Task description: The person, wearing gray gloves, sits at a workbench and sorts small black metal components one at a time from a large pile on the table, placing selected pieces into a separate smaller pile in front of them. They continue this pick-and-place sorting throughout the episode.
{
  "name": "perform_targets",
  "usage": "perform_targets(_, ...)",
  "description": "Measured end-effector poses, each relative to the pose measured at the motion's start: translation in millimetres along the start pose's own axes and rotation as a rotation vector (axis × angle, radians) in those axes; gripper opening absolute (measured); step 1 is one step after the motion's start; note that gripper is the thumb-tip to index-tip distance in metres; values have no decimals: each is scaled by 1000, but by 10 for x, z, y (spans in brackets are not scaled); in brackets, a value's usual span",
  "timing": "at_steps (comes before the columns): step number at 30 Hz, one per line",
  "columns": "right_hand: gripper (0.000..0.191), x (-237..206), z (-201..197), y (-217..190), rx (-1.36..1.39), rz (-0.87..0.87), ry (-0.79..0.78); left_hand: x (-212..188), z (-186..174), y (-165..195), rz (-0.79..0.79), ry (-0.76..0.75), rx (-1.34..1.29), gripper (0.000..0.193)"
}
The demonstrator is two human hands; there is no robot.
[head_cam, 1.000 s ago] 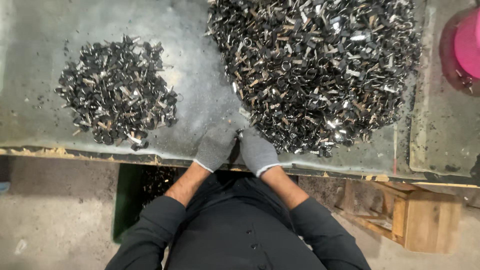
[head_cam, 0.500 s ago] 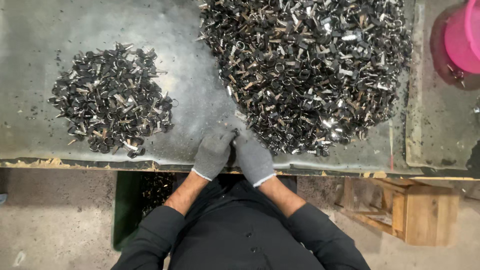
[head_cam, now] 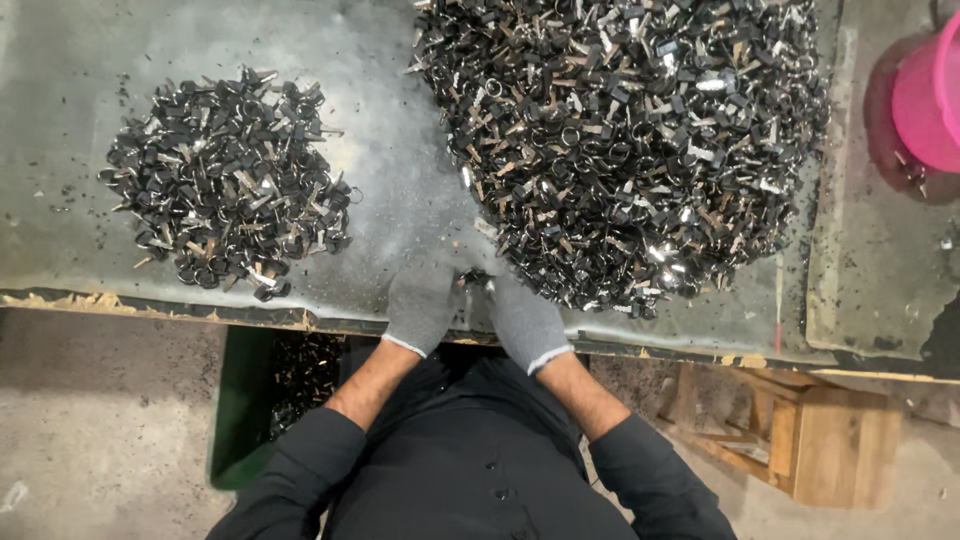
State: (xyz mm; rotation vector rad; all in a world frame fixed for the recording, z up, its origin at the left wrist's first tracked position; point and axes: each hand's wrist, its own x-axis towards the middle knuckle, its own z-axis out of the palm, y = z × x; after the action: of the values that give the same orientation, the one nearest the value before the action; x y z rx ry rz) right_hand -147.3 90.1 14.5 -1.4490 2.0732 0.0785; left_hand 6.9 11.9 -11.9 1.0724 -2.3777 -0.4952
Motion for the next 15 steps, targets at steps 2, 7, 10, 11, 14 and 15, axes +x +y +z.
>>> perform_targets(2, 39, -21, 23, -26, 14, -264, 253, 2, 11, -46, 26, -6, -27, 17)
perform_targets(7, 27, 82, 100, -110, 63, -120, 154, -2, 52, -100, 170, 85, -75, 30)
perform_targets(10, 26, 179, 123, -49, 8, -202, 23, 1, 59, -106, 93, -20, 13, 11)
perform_targets(11, 24, 195, 130, -16, -131, -270, 29, -1, 55, -105, 123, 11, -2, 12)
perform_targets(14, 22, 265, 128, 13, -89, -225, 64, -6, 66, -96, 159, 81, -35, 21)
perform_targets(15, 22, 269, 126, 2, 6, -162, 69, -10, 55, -87, 140, 78, -34, 23)
